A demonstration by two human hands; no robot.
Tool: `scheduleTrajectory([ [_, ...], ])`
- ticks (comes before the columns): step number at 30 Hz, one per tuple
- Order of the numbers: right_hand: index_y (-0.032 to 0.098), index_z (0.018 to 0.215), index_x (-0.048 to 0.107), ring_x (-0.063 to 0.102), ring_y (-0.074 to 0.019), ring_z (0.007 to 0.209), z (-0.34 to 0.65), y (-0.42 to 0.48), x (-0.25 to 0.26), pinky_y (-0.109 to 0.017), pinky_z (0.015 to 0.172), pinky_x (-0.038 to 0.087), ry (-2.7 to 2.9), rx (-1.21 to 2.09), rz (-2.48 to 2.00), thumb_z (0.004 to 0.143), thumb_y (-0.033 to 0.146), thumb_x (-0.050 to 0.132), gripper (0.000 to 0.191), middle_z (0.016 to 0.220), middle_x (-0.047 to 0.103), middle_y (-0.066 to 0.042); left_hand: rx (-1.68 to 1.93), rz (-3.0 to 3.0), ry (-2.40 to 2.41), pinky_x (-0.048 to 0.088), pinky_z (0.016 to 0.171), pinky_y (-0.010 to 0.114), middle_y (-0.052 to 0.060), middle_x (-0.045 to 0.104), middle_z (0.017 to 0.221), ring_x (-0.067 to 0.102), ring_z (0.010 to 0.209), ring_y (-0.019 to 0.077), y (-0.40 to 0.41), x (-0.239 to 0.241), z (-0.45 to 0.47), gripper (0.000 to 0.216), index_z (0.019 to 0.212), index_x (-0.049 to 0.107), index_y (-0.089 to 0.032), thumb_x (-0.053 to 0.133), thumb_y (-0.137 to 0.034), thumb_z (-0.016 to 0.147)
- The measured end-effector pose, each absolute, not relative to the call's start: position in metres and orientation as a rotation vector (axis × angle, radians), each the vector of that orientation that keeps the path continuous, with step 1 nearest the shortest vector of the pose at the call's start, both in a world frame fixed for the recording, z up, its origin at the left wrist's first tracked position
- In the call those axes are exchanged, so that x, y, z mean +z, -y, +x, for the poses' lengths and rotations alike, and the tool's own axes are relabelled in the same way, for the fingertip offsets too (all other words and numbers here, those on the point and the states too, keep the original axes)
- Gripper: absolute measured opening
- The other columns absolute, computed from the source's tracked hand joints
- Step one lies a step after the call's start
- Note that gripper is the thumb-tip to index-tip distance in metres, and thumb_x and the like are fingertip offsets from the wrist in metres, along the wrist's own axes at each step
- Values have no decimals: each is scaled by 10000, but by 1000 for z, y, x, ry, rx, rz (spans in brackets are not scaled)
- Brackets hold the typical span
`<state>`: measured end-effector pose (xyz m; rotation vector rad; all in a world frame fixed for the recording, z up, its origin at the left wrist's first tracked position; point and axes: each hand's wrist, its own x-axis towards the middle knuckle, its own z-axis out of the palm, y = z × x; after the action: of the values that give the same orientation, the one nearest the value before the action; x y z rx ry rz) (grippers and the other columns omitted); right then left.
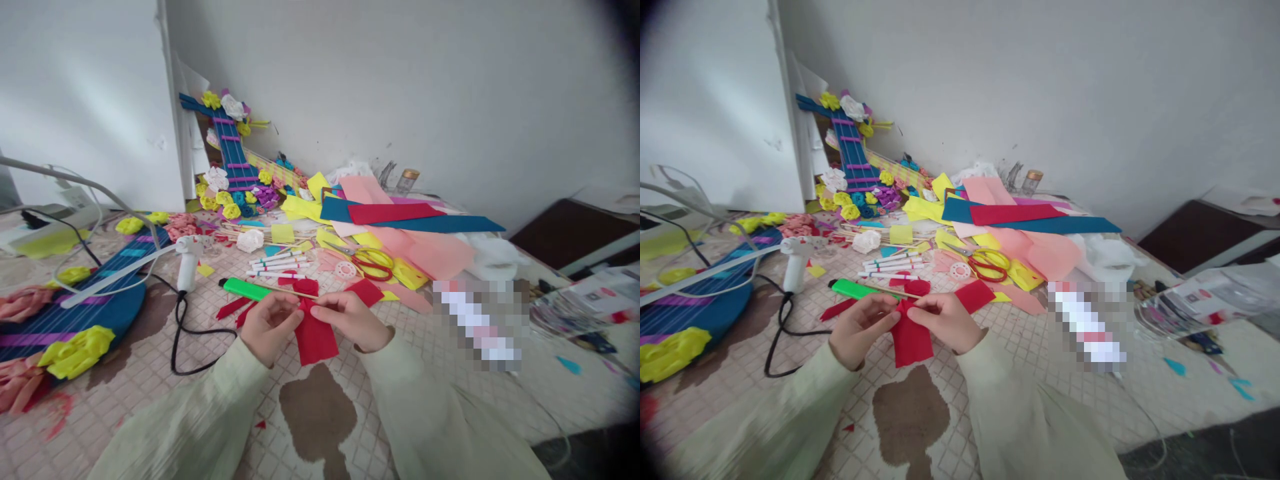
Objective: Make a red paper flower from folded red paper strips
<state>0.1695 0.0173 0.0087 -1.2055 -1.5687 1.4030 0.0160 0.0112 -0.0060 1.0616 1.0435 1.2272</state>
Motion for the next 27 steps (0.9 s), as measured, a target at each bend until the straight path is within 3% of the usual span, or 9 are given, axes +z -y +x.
scheduleTrajectory([
  [21, 128, 651, 565, 436, -86, 541, 168, -16, 6, -199, 497, 324, 1608, 1433, -1169, 680, 280, 583, 155, 587, 498, 17, 1195, 1092, -1073, 427, 522, 203, 0, 593, 609, 542, 566, 108, -9, -4, 18, 223, 708, 562, -132, 677, -210, 534],
  [27, 128, 616, 528, 406, -81, 536, 166, -15, 4, -202, 497, 310, 1627, 1422, -1174, 680, 277, 572, 167, 579, 461, 24, 1184, 1125, -1126, 418, 499, 201, -2, 593, 561, 521, 524, 106, -11, -7, 17, 159, 618, 603, -135, 669, -258, 543],
])
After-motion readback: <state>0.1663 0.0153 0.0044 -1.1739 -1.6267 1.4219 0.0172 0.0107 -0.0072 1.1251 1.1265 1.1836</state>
